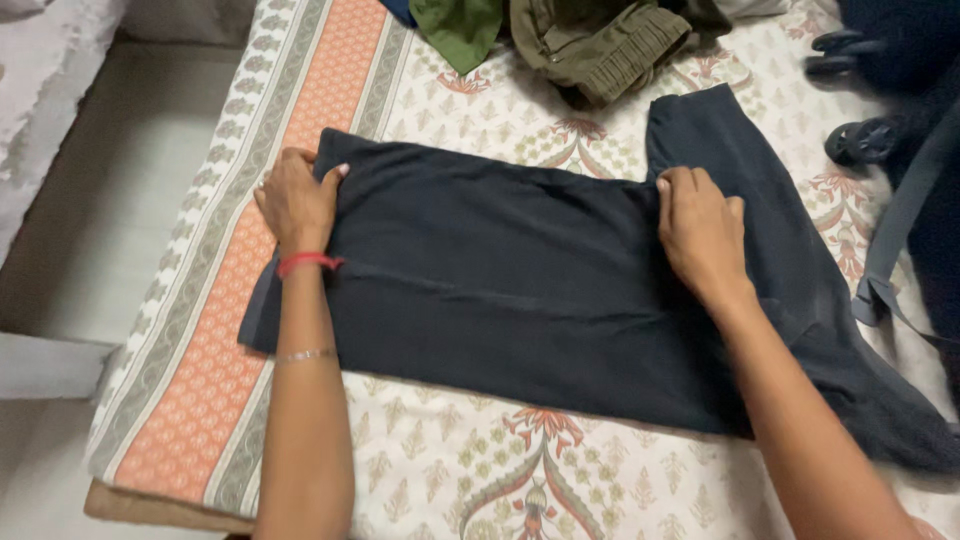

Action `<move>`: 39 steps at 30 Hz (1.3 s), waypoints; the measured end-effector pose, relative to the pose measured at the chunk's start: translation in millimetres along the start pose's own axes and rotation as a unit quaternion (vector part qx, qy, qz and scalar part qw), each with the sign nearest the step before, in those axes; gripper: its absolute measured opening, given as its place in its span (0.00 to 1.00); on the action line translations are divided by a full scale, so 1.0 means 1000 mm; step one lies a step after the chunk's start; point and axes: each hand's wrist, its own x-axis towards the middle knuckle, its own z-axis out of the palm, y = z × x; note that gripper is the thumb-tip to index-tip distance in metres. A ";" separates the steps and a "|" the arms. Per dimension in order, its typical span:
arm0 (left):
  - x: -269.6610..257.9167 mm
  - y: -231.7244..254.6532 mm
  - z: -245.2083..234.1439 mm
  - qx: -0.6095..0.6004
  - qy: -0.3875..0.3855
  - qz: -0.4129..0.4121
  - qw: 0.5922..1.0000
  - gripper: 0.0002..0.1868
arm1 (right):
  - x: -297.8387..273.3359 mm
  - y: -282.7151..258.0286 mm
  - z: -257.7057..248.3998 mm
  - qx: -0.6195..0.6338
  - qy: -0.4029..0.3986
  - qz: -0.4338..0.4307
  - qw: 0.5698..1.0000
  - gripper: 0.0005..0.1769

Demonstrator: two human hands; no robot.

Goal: The person folds a pair of pants and a t-shirt by hand on a bed and places them into an open suitcase.

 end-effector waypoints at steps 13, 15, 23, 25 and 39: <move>-0.008 0.023 -0.032 -0.018 0.082 -0.027 0.996 0.14 | 0.088 0.075 0.070 0.121 0.115 0.210 0.963 0.19; -0.008 0.024 -0.029 0.001 0.050 -0.033 0.998 0.15 | 0.088 0.080 0.072 0.190 0.116 0.074 0.972 0.18; -0.026 0.068 -0.040 0.049 0.189 0.120 0.973 0.16 | 0.084 0.158 0.071 0.207 0.055 0.090 0.973 0.11; -0.035 0.103 -0.038 -0.030 0.127 0.201 0.971 0.16 | 0.091 0.175 0.069 0.173 0.038 0.065 0.982 0.12; -0.143 0.197 0.015 -0.084 -0.185 0.445 0.872 0.35 | 0.102 0.218 0.052 0.427 0.048 0.185 0.884 0.12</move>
